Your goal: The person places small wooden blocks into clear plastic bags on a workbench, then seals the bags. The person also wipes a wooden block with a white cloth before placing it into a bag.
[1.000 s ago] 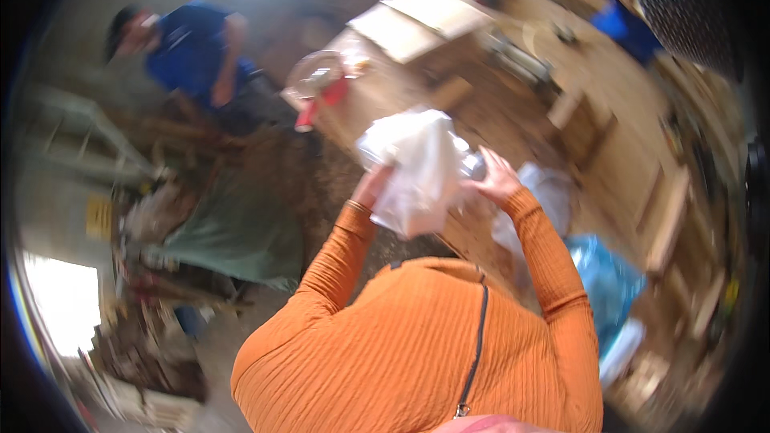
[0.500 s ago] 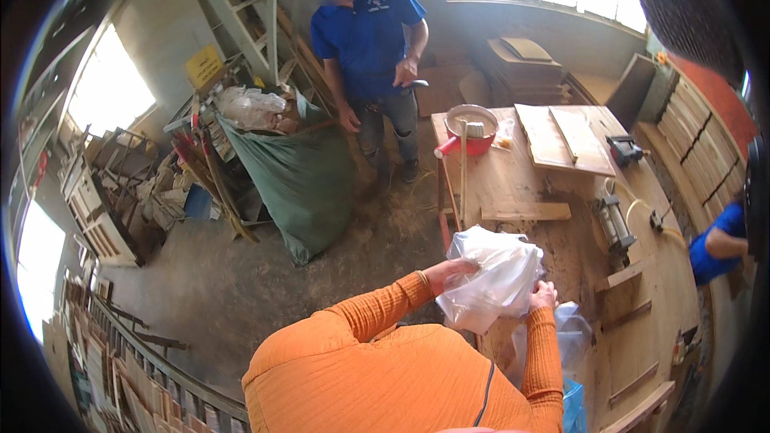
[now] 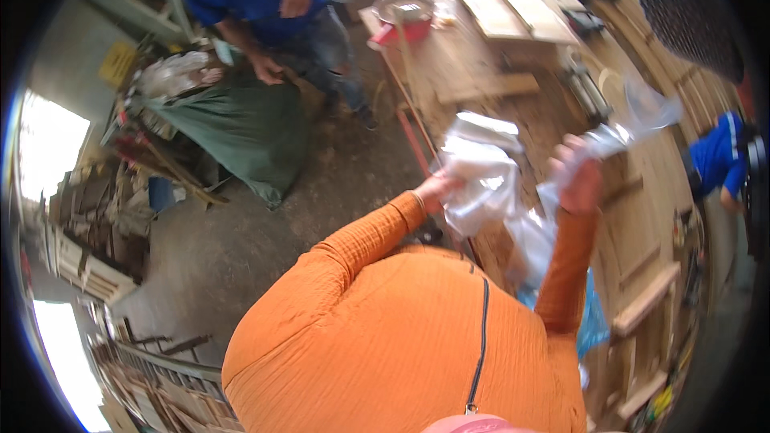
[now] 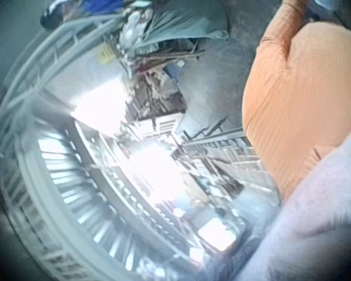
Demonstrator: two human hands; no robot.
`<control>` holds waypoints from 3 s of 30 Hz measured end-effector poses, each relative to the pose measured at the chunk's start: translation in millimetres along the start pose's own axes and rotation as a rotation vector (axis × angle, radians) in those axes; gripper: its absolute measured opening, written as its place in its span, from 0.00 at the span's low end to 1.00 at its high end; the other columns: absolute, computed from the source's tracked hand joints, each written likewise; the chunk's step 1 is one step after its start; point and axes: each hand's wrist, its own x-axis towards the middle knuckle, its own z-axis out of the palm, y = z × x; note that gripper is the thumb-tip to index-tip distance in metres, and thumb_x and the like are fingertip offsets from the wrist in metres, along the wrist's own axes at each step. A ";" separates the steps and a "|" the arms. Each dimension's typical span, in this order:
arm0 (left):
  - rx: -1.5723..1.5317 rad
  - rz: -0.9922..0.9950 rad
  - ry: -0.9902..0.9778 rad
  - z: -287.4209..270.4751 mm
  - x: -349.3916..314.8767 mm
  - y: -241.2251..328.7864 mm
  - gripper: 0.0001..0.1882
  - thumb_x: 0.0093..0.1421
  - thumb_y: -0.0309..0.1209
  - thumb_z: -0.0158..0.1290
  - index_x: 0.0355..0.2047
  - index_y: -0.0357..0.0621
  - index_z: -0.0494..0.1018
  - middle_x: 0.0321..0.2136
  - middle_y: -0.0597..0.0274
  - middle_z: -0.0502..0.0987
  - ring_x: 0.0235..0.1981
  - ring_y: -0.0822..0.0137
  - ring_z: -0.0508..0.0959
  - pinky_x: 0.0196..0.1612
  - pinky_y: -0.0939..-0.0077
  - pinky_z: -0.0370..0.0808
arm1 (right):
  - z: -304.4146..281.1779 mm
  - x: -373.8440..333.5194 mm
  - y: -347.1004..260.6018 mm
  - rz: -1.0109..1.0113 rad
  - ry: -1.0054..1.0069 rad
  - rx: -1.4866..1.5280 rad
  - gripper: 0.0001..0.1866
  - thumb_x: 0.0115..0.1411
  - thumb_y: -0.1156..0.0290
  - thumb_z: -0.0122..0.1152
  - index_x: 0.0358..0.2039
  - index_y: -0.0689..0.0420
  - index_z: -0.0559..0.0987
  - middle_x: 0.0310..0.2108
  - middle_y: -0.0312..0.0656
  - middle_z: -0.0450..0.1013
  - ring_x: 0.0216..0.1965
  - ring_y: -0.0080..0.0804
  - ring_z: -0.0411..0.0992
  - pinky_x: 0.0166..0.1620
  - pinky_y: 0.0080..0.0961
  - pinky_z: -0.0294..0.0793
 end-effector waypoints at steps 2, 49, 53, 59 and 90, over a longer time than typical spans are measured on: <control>0.011 -0.031 0.145 2.5 3.0 -4.5 0.23 0.56 0.17 0.47 0.53 0.44 0.66 0.47 0.62 0.72 0.48 0.65 0.73 0.52 0.67 0.71 | -17.9 0.8 49.3 -0.004 0.414 -0.658 0.05 0.58 0.69 0.57 0.30 0.55 0.75 0.21 0.30 0.68 0.18 0.18 0.64 0.18 0.16 0.63; 0.095 -0.268 -0.115 61.9 7.3 26.5 0.15 0.56 0.22 0.51 0.45 0.38 0.71 0.39 0.56 0.77 0.39 0.64 0.78 0.43 0.68 0.76 | -47.5 -92.7 40.8 0.195 0.486 -0.386 0.34 0.61 0.46 0.41 0.59 0.60 0.60 0.55 0.45 0.63 0.55 0.37 0.63 0.58 0.39 0.62; 0.416 -0.073 -0.222 86.0 17.3 35.2 0.23 0.52 0.18 0.56 0.50 0.38 0.68 0.45 0.60 0.74 0.47 0.69 0.72 0.53 0.72 0.69 | -42.7 -102.6 27.1 0.393 0.687 -0.632 0.21 0.55 0.67 0.57 0.49 0.61 0.71 0.40 0.40 0.73 0.40 0.31 0.73 0.37 0.29 0.77; 0.893 -0.074 -0.508 131.0 45.9 49.6 0.19 0.53 0.20 0.53 0.47 0.36 0.71 0.42 0.62 0.76 0.43 0.73 0.72 0.50 0.76 0.69 | -45.9 -148.1 18.5 0.062 0.651 -0.560 0.16 0.52 0.79 0.58 0.44 0.61 0.74 0.39 0.39 0.74 0.39 0.28 0.73 0.38 0.26 0.76; 0.648 -0.694 -0.803 168.6 85.5 -53.9 0.25 0.54 0.17 0.52 0.53 0.41 0.61 0.44 0.58 0.72 0.46 0.65 0.74 0.46 0.69 0.76 | 31.0 -236.0 104.6 -0.831 0.906 -0.529 0.46 0.46 0.59 0.65 0.63 0.58 0.53 0.55 0.45 0.62 0.54 0.31 0.62 0.56 0.28 0.62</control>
